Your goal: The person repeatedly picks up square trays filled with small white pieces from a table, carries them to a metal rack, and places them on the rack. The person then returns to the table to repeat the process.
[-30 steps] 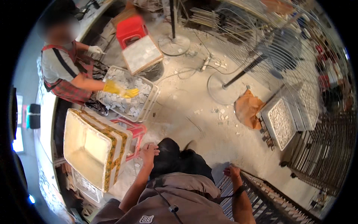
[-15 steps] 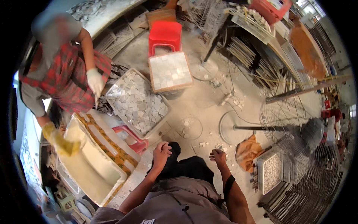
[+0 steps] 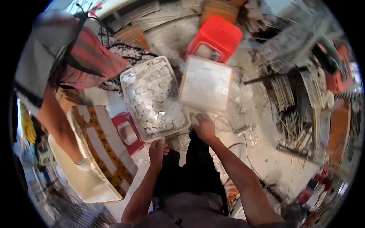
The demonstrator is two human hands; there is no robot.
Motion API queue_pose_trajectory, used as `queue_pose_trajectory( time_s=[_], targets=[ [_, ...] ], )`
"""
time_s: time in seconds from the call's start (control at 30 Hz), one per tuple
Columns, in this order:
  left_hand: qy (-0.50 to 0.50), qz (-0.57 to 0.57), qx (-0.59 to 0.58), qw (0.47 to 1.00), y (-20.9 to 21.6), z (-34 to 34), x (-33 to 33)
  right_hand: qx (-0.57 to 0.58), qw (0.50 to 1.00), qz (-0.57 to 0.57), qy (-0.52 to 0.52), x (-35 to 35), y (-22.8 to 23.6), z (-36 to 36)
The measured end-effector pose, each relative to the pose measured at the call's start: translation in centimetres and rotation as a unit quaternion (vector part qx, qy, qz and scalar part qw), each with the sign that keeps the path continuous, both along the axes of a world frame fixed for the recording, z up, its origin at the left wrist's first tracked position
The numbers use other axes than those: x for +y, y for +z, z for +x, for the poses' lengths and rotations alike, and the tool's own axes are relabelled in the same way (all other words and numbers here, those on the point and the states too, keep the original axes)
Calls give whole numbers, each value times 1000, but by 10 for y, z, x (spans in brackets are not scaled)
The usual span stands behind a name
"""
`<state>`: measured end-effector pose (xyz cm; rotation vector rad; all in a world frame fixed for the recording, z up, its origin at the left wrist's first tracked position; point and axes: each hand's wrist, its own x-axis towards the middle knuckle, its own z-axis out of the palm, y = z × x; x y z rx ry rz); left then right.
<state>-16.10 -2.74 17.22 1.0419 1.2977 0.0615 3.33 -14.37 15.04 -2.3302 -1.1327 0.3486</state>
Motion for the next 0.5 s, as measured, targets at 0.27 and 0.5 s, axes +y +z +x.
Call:
queue_pose_trajectory(
  time_s=[0.27, 0.5],
  targets=[
    [136, -50, -71, 987, -109, 99, 32, -98, 967, -7, 233, 103, -76, 60],
    [9, -4, -57, 998, -213, 148, 52, -100, 950, -33, 295, 115, -143, 69]
  ],
)
